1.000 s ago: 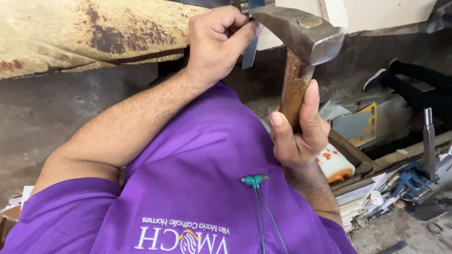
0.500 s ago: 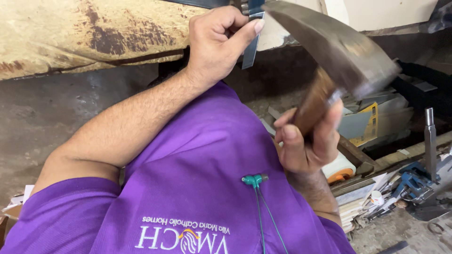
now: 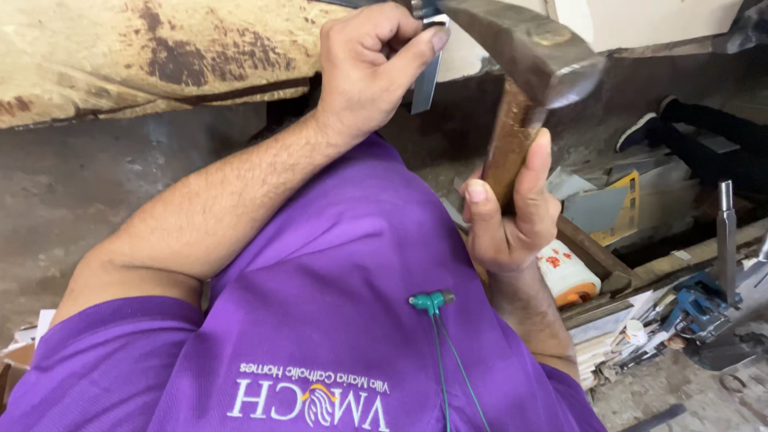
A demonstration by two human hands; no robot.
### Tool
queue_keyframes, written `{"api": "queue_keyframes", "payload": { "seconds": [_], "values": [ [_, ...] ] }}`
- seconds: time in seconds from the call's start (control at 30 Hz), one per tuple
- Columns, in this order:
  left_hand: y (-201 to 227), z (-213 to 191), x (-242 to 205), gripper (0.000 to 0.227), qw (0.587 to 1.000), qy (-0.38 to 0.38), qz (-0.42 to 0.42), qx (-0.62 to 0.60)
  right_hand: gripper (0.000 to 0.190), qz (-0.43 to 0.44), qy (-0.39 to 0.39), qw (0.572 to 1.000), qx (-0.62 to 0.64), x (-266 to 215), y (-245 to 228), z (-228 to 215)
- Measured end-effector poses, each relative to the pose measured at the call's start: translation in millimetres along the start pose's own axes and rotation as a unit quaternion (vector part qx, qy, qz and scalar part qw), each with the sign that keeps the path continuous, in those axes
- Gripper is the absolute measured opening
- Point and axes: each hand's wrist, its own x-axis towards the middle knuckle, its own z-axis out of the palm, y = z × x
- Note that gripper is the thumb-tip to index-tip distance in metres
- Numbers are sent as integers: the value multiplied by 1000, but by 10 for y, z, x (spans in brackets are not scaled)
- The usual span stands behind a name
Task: The person uses a hammer to strike a metal strip held against a wooden workbench, repeatedly adjusting the strip's position and orientation to shape it. The person also uses a metal file to smooth the edges of the strip and a piece of white paper to check the surface finish.
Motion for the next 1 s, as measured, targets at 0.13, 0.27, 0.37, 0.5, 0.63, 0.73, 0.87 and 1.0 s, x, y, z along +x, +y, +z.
{"api": "queue_keyframes", "payload": {
  "seconds": [0.13,0.27,0.37,0.5,0.63,0.73,0.87,1.0],
  "values": [
    [19,6,48,22,1000,4,-1,2,67,17,-3,1000,2,55,-97,-12],
    [-14,1,42,24,1000,-7,-3,-16,68,1,-14,999,-33,72,-15,23],
    [-20,23,51,25,1000,-6,-6,-16,68,4,-21,999,-43,38,-8,7],
    [3,12,48,26,1000,-2,-5,-3,68,-17,-1,1000,22,-15,-29,-26],
    [-18,27,41,24,1000,-3,-12,-14,68,-32,-16,999,-7,-4,24,-13],
    [-28,26,51,23,1000,-9,-1,-14,68,-26,-36,997,-59,63,16,-9],
    [-18,36,38,22,1000,-3,3,-1,64,9,-32,999,-29,81,-119,-75],
    [-21,22,50,24,1000,-5,-12,-9,57,15,-29,995,-90,118,-70,-32]
  ]
}}
